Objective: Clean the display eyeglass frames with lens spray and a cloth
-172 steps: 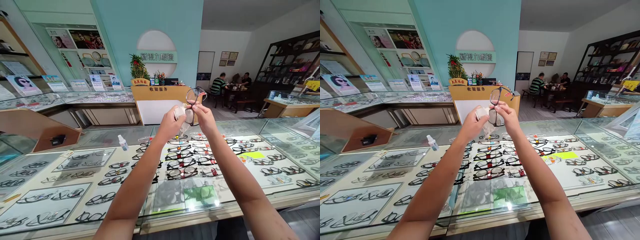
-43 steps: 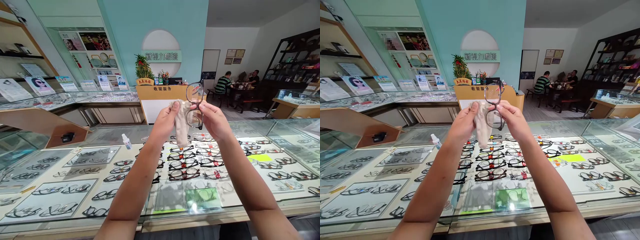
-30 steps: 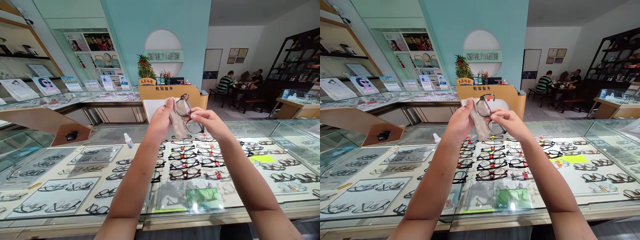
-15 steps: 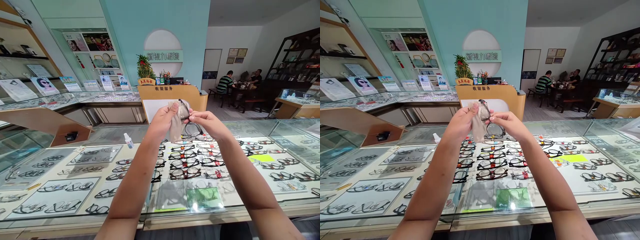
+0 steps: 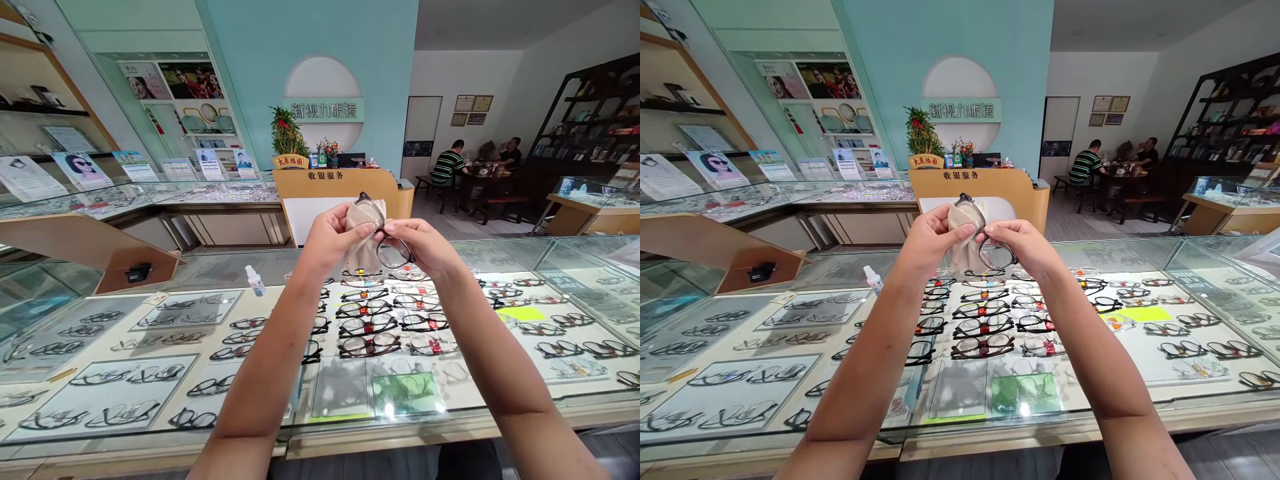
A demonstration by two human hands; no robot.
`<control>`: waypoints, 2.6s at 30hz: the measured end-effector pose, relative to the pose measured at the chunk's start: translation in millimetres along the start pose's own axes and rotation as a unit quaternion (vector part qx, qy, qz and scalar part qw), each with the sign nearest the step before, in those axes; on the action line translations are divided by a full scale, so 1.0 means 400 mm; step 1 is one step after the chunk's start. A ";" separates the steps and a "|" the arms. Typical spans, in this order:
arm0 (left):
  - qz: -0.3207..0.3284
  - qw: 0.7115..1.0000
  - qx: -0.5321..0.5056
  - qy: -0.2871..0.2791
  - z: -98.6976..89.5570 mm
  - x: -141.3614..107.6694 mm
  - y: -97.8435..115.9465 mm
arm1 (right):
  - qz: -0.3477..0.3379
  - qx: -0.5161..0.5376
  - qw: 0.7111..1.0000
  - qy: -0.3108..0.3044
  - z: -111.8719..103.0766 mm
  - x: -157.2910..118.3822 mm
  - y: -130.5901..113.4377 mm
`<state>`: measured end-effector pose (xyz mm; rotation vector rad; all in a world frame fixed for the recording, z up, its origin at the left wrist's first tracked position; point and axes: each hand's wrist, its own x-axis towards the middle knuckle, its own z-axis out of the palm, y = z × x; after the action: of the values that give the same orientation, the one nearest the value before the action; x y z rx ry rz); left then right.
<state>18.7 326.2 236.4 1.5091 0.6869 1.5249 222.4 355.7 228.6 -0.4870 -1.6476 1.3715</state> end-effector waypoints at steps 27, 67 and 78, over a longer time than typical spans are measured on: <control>0.107 0.990 0.016 0.096 0.034 0.006 -0.033 | 0.032 0.077 0.994 -0.076 0.022 -0.004 -0.009; 0.043 0.964 -0.225 0.136 0.059 -0.002 0.036 | -0.195 -0.638 0.743 0.044 0.136 -0.026 0.016; 0.189 0.955 -0.020 0.227 0.009 -0.002 0.026 | -0.137 -0.387 0.911 -0.023 0.023 -0.092 -0.104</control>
<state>20.1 319.7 245.4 1.3180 0.6395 2.2049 243.5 309.6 253.1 -0.6373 -2.1809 0.4821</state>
